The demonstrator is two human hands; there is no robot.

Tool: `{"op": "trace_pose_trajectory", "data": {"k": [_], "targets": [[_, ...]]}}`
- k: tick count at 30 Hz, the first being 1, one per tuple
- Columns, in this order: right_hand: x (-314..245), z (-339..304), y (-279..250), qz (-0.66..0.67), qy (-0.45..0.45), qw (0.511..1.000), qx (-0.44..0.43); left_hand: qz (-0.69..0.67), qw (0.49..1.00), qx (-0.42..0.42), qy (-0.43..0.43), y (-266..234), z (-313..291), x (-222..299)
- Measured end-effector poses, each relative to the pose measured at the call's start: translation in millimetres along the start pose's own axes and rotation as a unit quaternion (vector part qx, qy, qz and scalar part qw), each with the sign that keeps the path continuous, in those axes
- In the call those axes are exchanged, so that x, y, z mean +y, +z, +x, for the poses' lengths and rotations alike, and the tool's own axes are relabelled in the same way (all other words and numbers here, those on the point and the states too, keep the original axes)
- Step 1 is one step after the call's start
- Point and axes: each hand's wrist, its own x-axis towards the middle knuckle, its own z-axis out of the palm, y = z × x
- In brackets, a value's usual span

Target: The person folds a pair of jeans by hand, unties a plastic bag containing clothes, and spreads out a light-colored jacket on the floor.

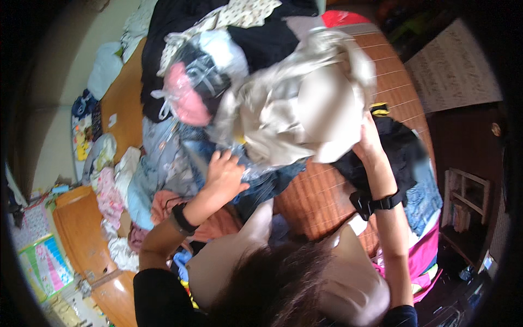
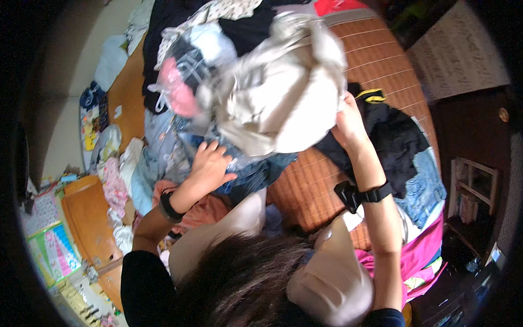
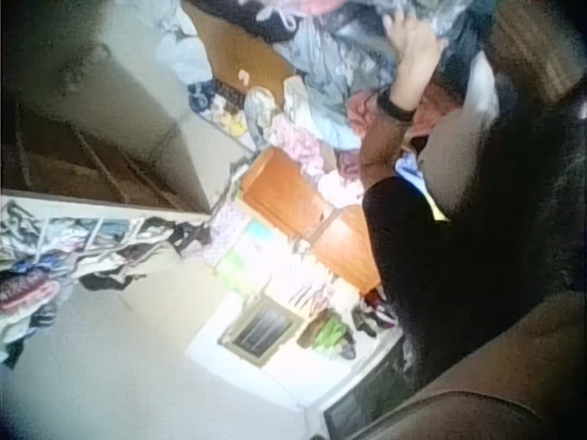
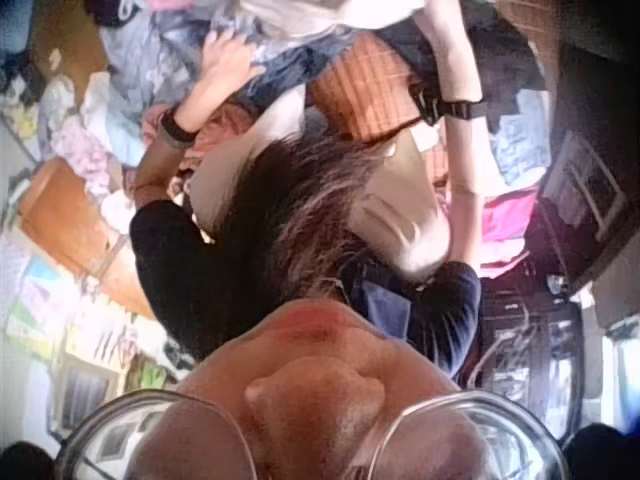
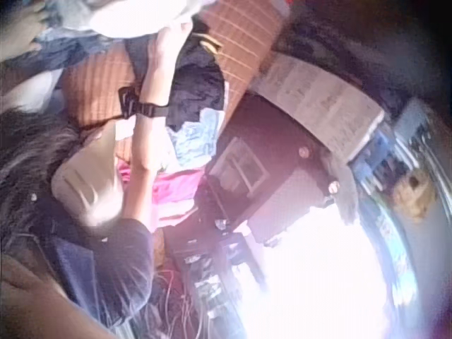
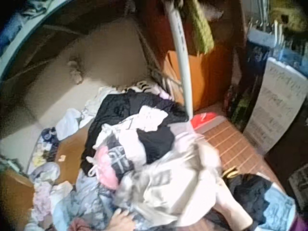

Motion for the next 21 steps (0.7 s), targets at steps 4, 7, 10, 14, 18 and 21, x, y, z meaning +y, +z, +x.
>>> {"op": "trace_pose_trajectory", "data": {"k": [4, 7, 10, 14, 18, 21], "targets": [[-60, -34, -39, 0.155, -0.072, 0.985, -0.016, -0.028, 0.999, 0.007, 0.032, -10, 12, 14], [-61, -43, -59, 0.191, -0.089, 0.977, -0.028, -0.072, 0.996, 0.019, 0.046, -34, 22, 11], [-66, -56, -77, 0.188, -0.101, 0.977, -0.022, -0.173, 0.973, 0.14, 0.059, -73, 54, 28], [-59, -67, -85, 0.193, -0.102, 0.976, -0.018, -0.287, 0.882, 0.3, 0.224, -71, 121, 29], [-56, -85, -104, 0.19, -0.103, 0.976, 0.004, -0.68, 0.657, 0.204, 0.254, -117, 166, 92], [-56, -93, -112, 0.187, -0.106, 0.976, 0.019, -0.601, 0.714, 0.184, 0.308, -109, 180, 87]]}}
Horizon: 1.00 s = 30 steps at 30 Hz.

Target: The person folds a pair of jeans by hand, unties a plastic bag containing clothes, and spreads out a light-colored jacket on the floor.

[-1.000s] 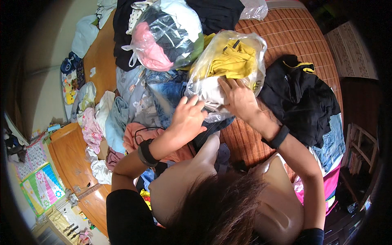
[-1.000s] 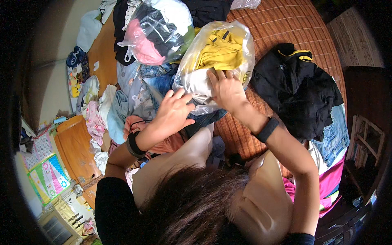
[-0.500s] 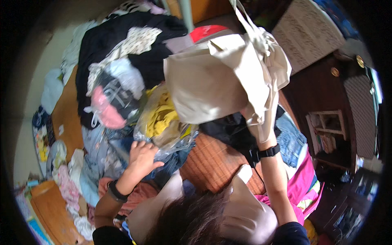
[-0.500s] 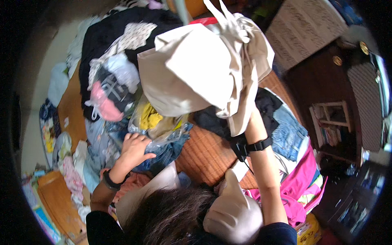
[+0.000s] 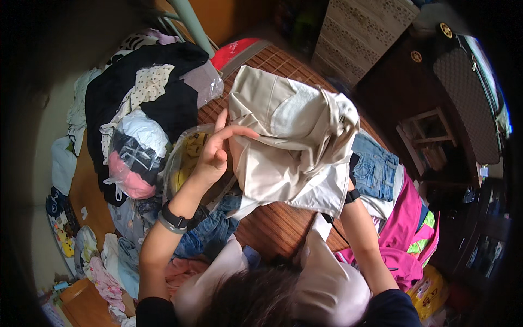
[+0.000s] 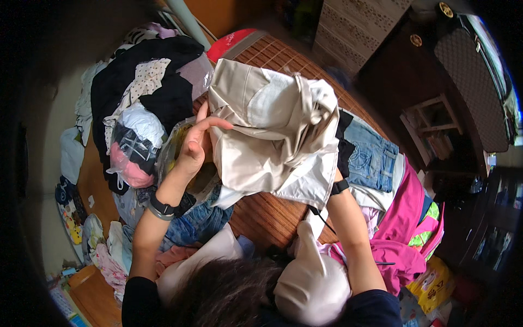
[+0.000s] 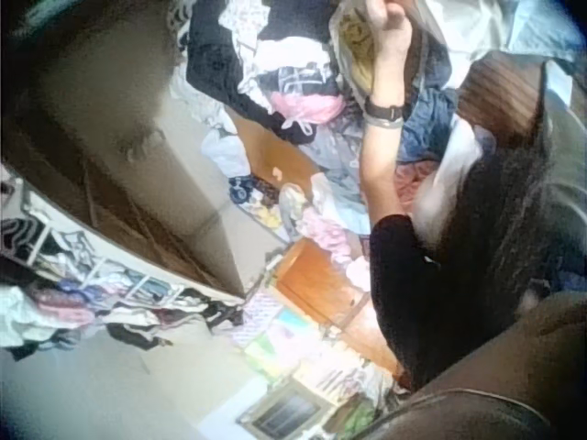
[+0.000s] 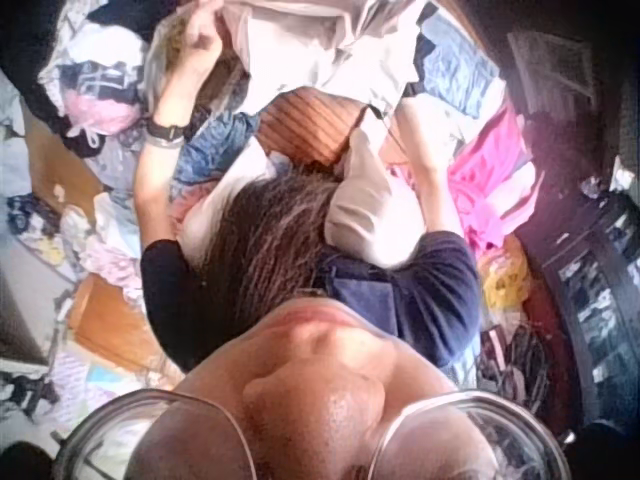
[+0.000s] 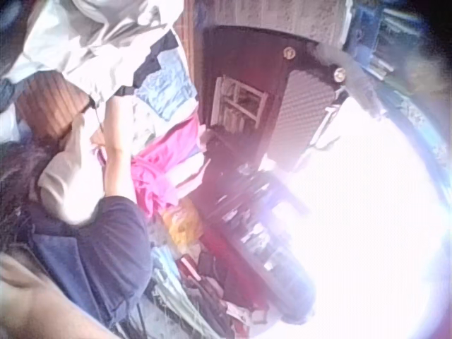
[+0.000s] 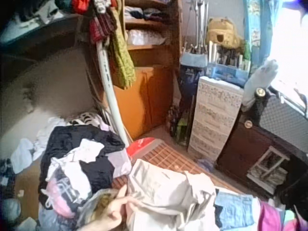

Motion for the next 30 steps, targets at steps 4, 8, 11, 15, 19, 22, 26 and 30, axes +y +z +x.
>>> {"op": "trace_pose_trajectory", "data": {"k": [4, 8, 11, 15, 19, 22, 26, 30], "targets": [[-2, -13, -12, -0.008, 0.004, 1.0, 0.021, -0.13, 0.982, 0.081, -0.108, 8, -13, -15], [5, -16, -20, -0.009, 0.015, 0.999, 0.032, -0.135, 0.975, 0.085, -0.157, 3, 1, -5], [5, -10, -21, -0.019, 0.018, 0.999, 0.038, 0.032, 0.99, -0.006, -0.139, -1, 4, -9], [2, 18, -20, -0.043, 0.019, 0.998, 0.043, 0.062, 0.993, 0.032, -0.097, -6, 5, -10], [-5, 43, -19, -0.067, 0.018, 0.997, 0.044, -0.212, 0.951, 0.127, -0.188, -39, 13, -12], [-10, 34, -31, -0.083, 0.029, 0.994, 0.057, -0.513, 0.83, 0.137, -0.172, -45, 20, -7], [-3, 24, -38, -0.082, 0.048, 0.993, 0.064, -0.618, 0.721, 0.129, -0.287, -59, 9, -44], [10, 16, -59, -0.093, 0.082, 0.989, 0.076, -0.204, 0.879, 0.12, -0.413, -29, -10, -38]]}}
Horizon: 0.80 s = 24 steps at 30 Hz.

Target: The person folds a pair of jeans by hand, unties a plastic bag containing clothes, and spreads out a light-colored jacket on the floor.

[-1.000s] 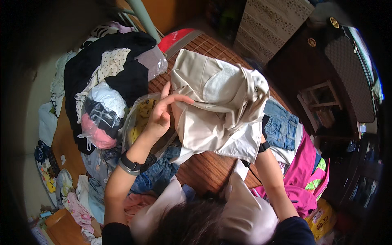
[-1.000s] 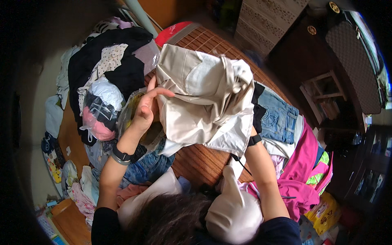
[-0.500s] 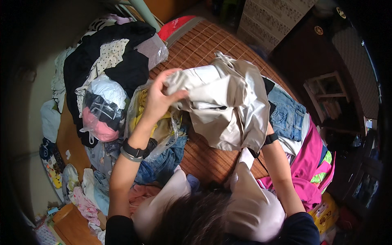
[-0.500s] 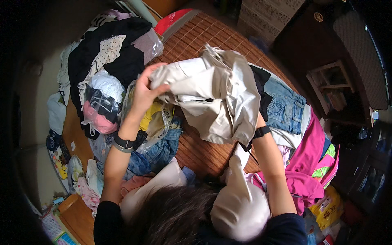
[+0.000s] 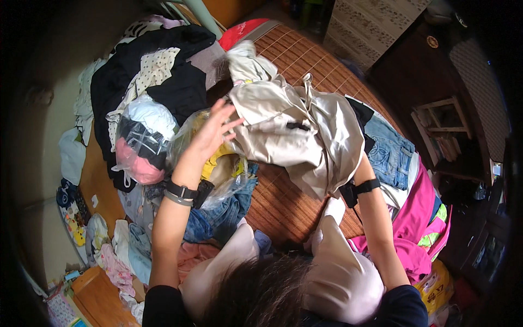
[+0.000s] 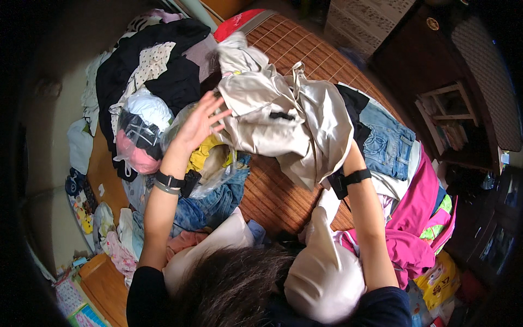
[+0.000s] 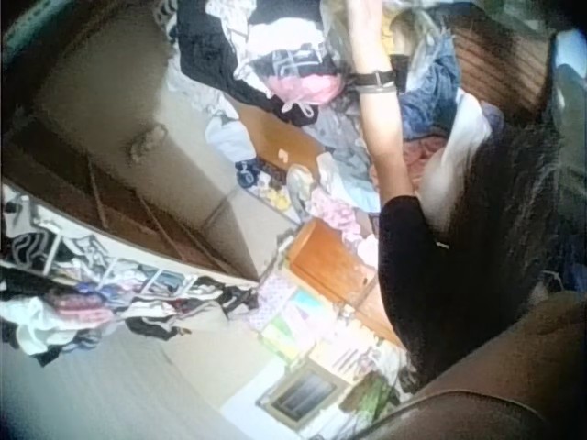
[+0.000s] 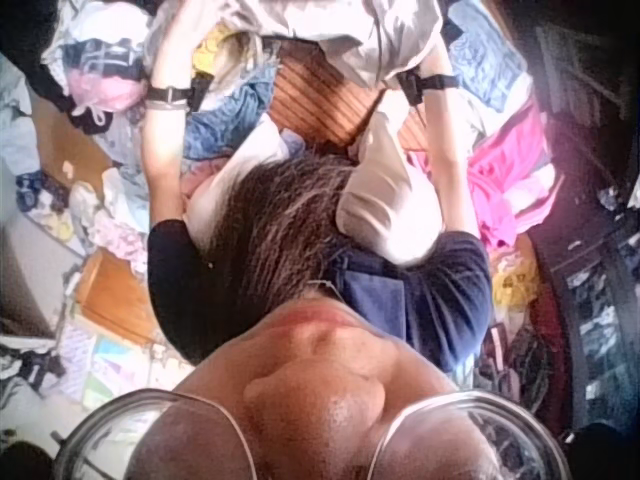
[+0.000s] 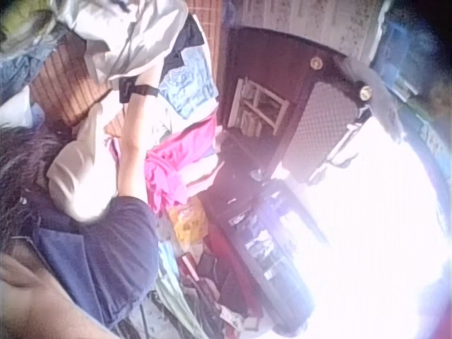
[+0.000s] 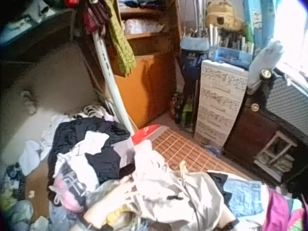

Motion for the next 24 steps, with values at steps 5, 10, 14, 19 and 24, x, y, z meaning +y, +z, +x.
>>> {"op": "trace_pose_trajectory", "data": {"k": [5, 10, 14, 19, 24], "targets": [[-7, -15, -27, -0.107, 0.062, 0.992, 0.014, 0.251, 0.964, -0.065, 0.053, -5, 6, -36], [-32, -28, -58, -0.404, 0.172, 0.898, 0.036, 0.447, 0.884, 0.043, 0.128, -3, 36, -75], [-73, -15, -29, -0.56, -0.102, 0.797, 0.201, 0.157, 0.98, 0.011, 0.122, 10, 68, -97], [-105, -11, 60, -0.587, -0.207, 0.763, 0.173, 0.317, 0.869, -0.193, 0.328, 67, 41, -96], [-64, 79, 114, -0.68, -0.15, 0.716, 0.047, 0.617, 0.67, -0.333, 0.245, 116, -41, -92]]}}
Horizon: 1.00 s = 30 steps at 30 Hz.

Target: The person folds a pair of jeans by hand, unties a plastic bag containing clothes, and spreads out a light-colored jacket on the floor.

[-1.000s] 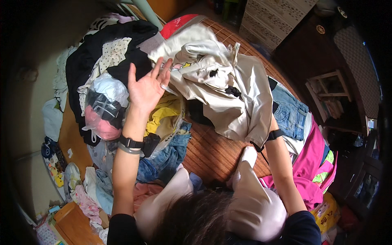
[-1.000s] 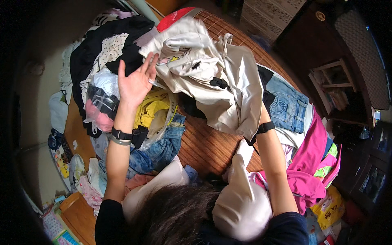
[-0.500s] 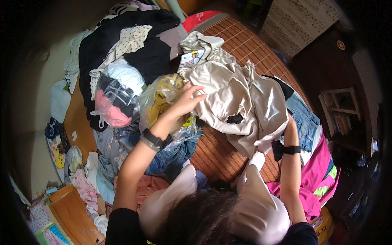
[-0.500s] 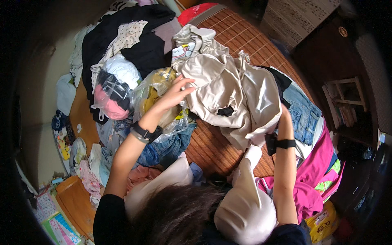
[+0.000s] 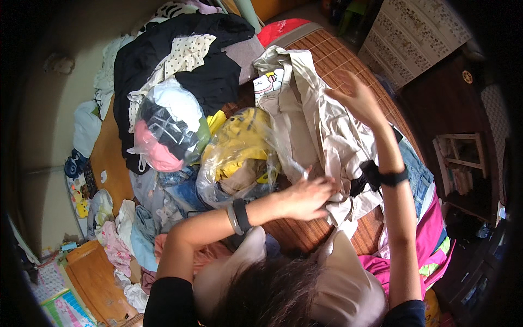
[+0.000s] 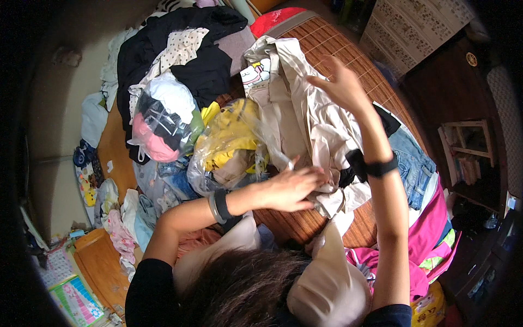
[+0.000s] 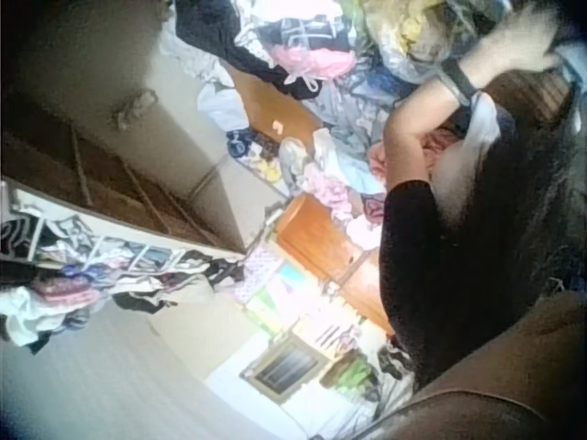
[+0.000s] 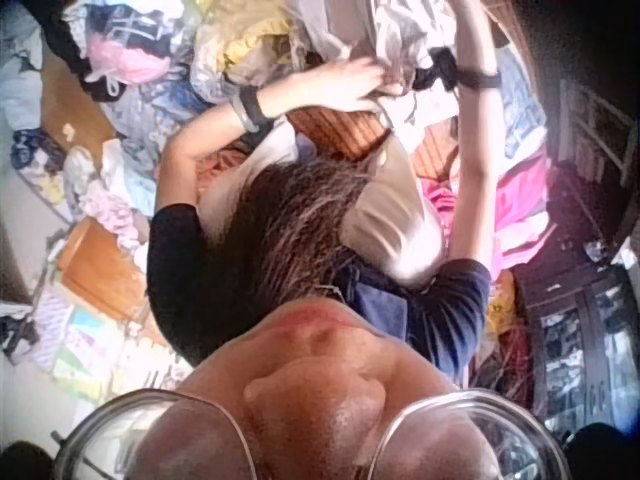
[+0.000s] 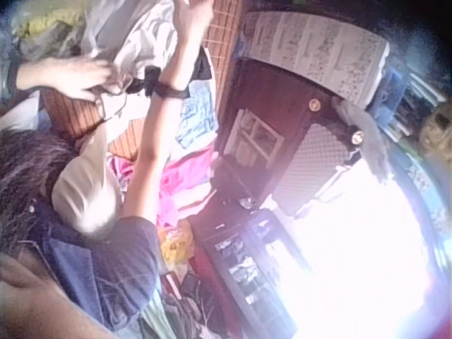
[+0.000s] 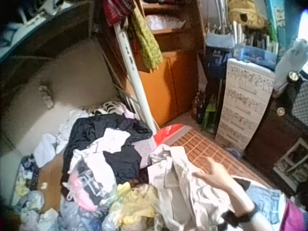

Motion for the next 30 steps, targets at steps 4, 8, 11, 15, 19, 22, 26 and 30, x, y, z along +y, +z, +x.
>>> {"op": "trace_pose_trajectory", "data": {"k": [4, 8, 11, 15, 19, 22, 26, 30], "targets": [[8, 61, 78, 0.103, 0.061, 0.992, -0.049, 0.043, 0.996, -0.07, -0.037, 5, -24, 10], [14, 78, 82, 0.138, 0.047, 0.989, 0.007, 0.023, 0.998, -0.036, -0.049, -22, -55, 5], [11, 78, 60, 0.327, -0.025, 0.941, 0.085, -0.041, 0.993, 0.065, -0.089, -71, -101, -10], [-51, 43, -67, 0.429, -0.088, 0.898, 0.031, -0.033, 0.922, 0.241, -0.302, -160, -139, -20], [-146, 31, -157, 0.526, -0.074, 0.845, 0.064, -0.189, 0.875, 0.428, -0.124, -230, -122, -70], [-196, 32, -208, 0.379, -0.166, 0.909, 0.052, -0.482, 0.802, 0.351, -0.017, -278, -69, -39], [-229, 34, -276, -0.021, -0.342, 0.927, 0.152, -0.301, 0.866, 0.399, 0.028, -359, -44, 94], [-253, 2, -326, -0.259, -0.354, 0.848, 0.298, -0.133, 0.828, 0.542, 0.051, -447, -90, 46]]}}
